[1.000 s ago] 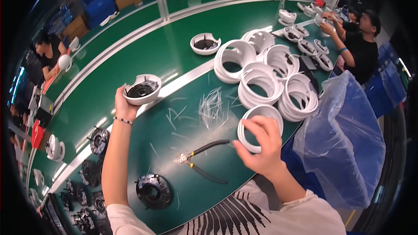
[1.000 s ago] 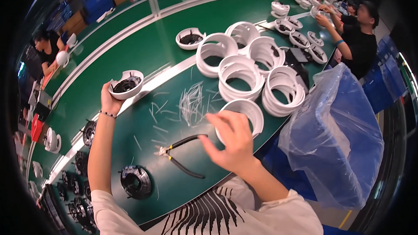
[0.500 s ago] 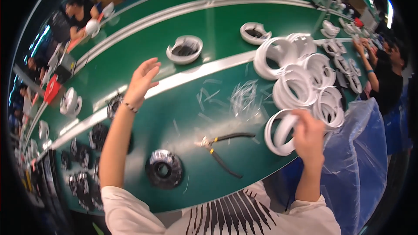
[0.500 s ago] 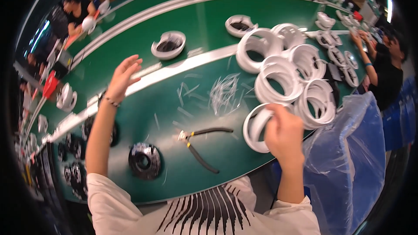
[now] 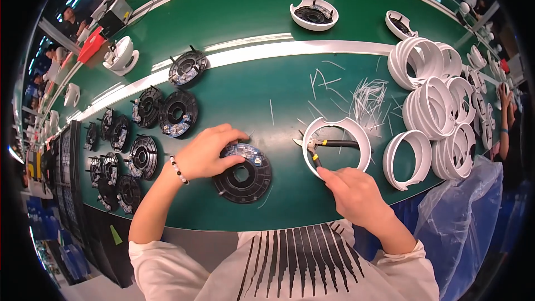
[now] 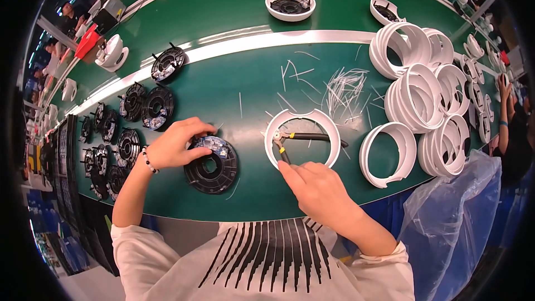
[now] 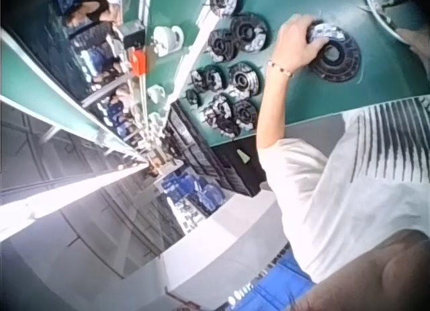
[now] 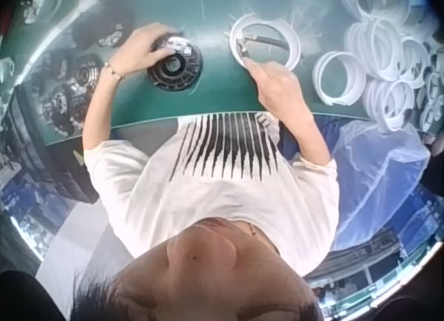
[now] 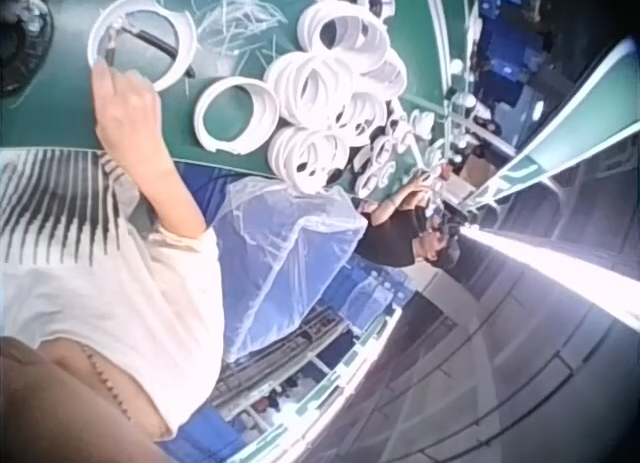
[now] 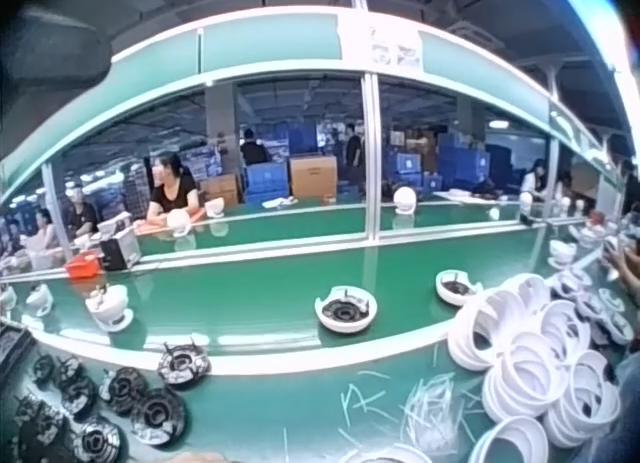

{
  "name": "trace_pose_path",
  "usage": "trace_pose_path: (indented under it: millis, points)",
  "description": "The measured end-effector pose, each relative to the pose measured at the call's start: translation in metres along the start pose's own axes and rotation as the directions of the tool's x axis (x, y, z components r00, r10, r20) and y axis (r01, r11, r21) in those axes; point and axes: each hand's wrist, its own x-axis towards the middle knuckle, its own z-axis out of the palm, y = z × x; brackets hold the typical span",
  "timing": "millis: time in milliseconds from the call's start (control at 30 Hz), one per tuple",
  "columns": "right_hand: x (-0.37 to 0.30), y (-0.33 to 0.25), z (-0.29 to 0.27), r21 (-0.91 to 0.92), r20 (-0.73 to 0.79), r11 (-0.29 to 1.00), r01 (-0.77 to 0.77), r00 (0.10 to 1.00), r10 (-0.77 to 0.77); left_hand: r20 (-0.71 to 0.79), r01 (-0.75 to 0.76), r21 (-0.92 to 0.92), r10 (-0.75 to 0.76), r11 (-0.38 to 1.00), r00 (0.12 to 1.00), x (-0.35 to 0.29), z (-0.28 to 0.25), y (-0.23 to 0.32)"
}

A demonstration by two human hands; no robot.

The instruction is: Assembling lighting fixtures by fitting circuit board components into plastic housings on a factory conveyor line.

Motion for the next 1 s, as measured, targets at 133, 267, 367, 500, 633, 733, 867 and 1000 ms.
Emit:
trace_pose_path:
  millis: [133, 267, 367, 500, 633, 733, 867, 1000]
  points:
    - [-0.005, 0.002, -0.002, -0.045, 0.053, 0.997, -0.055, 0.997, 0.057, -0.07, -0.191, -0.108, 0.184, 0.976, 0.98, 0.019, 0.001, -0.002]
    - [0.007, 0.001, -0.01, -0.05, 0.022, 0.996, -0.07, 0.997, 0.071, -0.005, -0.3, -0.202, 0.306, 0.932, 0.952, 0.044, 0.006, 0.005]
    - [0.025, -0.003, -0.025, -0.209, 0.017, 0.953, -0.218, 0.974, 0.227, -0.164, -0.203, 0.054, 0.21, 0.978, 0.964, 0.036, 0.002, 0.01]
    - [0.032, 0.013, -0.016, -0.214, 0.06, 0.902, -0.374, 0.917, 0.394, -0.29, 0.056, 0.067, -0.034, 0.996, 0.957, 0.005, 0.005, 0.004]
    - [0.036, 0.02, -0.022, -0.079, 0.156, 0.91, -0.408, 0.896, 0.415, -0.203, 0.282, 0.068, -0.263, 0.957, 0.943, -0.022, 0.012, 0.008]
    - [0.041, 0.018, -0.025, -0.091, 0.106, 0.917, -0.389, 0.912, 0.397, -0.137, 0.324, -0.131, -0.341, 0.937, 0.93, -0.02, 0.02, 0.013]
    - [0.049, 0.01, -0.027, -0.031, -0.124, 0.935, -0.353, 0.93, 0.347, -0.223, 0.246, -0.315, -0.324, 0.917, 0.919, 0.0, 0.034, 0.013]
    - [0.054, -0.001, -0.013, 0.178, -0.266, 0.937, -0.299, 0.903, 0.339, -0.267, 0.155, -0.471, -0.308, 0.868, 0.913, 0.017, 0.046, 0.001]
